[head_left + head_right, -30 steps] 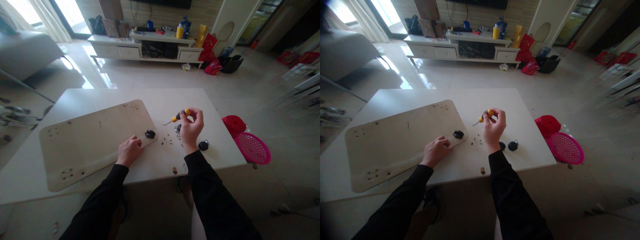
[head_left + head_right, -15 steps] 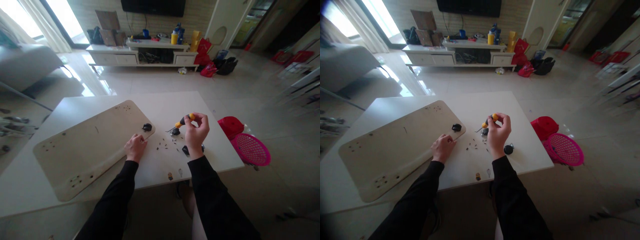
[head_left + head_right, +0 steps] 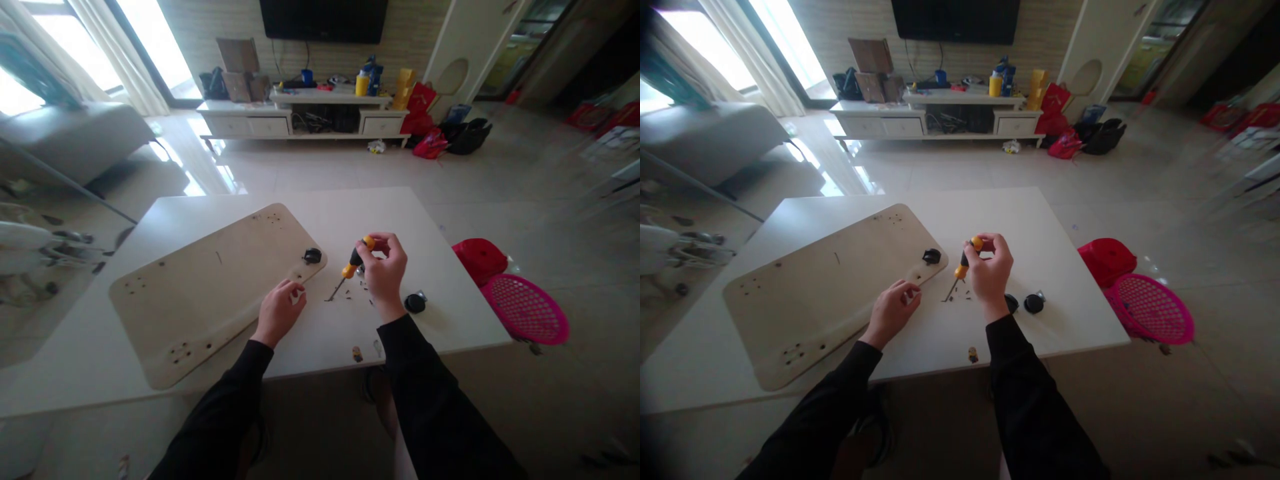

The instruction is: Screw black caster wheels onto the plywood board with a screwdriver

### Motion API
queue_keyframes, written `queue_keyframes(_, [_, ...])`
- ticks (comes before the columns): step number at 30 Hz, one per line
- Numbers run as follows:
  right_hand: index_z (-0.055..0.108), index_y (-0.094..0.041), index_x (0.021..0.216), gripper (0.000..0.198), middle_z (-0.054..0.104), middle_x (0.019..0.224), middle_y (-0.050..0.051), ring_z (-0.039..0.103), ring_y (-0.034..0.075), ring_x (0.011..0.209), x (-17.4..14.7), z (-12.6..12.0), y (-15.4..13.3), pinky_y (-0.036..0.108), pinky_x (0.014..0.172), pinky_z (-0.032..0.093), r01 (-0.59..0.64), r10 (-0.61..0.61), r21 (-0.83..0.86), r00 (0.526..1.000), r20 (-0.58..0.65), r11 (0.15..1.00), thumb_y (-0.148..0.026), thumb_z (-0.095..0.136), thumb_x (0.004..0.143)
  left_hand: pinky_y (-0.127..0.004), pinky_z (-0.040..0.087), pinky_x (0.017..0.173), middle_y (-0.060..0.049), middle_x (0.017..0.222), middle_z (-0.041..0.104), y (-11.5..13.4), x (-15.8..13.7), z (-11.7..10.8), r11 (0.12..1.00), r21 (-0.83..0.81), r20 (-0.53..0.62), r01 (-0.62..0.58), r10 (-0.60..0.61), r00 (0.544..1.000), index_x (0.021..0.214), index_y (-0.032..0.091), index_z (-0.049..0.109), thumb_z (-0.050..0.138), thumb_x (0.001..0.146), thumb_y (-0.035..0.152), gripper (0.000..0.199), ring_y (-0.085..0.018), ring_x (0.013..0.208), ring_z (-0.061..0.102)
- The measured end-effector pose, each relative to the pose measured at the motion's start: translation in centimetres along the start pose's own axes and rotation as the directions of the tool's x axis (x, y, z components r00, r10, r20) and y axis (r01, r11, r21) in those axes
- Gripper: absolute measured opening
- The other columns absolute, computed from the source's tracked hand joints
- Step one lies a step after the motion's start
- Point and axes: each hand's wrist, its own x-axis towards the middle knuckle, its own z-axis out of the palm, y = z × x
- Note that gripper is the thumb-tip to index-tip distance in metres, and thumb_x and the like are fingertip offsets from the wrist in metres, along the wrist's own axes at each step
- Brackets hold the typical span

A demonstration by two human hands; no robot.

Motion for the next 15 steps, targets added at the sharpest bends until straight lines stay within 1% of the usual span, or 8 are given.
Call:
queue_keyframes(2, [0.07,-0.02,0.092,0.024,0.073,0.087,0.0,0.067,0.013,0.079,-0.2,0.7,-0.1,0.033,0.078,0.058,-0.003,0.003,0.008,1.0,0.014,1.0,-0.036,0.08,0.078,-0.03,0.042,0.07,-0.003,0.094,0.071,-0.4,-0.2,-0.4,0.999,0.014,0.025,-0.032,0.031,0.999,0.097,0.021,0.075,0.063,0.094,0.028,0.014,-0.015,0.07,0.059])
queue_keyframes(7, [0.07,-0.02,0.091,0.025,0.073,0.086,0.0,0.067,0.013,0.077,-0.6,1.9,-0.4,0.03,0.071,0.055,-0.012,0.011,0.027,0.999,0.041,1.0,-0.036,0.081,0.075,-0.03,0.042,0.071,-0.003,0.094,0.072,-0.7,-0.3,-1.2,0.998,0.022,0.044,-0.056,0.055,0.998,0.096,0.023,0.075,0.063,0.092,0.026,0.014,-0.015,0.071,0.06])
queue_keyframes(12, [0.069,-0.02,0.09,0.026,0.072,0.082,-0.001,0.066,0.012,0.076,-0.8,2.4,-0.3,0.032,0.075,0.058,-0.028,0.028,0.072,1.0,0.002,0.997,-0.036,0.082,0.074,-0.03,0.042,0.071,-0.003,0.097,0.073,-0.8,-0.3,-1.7,0.997,0.027,0.039,-0.079,0.078,0.996,0.096,0.023,0.077,0.062,0.092,0.025,0.015,-0.015,0.072,0.06])
queue_keyframes(15, [0.069,-0.019,0.09,0.029,0.071,0.083,-0.001,0.066,0.012,0.074,-0.7,2.8,0.1,0.033,0.075,0.059,-0.056,0.059,0.11,0.998,-0.022,0.992,-0.037,0.083,0.072,-0.03,0.042,0.07,-0.003,0.098,0.073,-0.7,-0.3,-1.8,0.996,0.029,0.046,-0.083,0.082,0.996,0.097,0.023,0.078,0.063,0.092,0.024,0.016,-0.014,0.071,0.06])
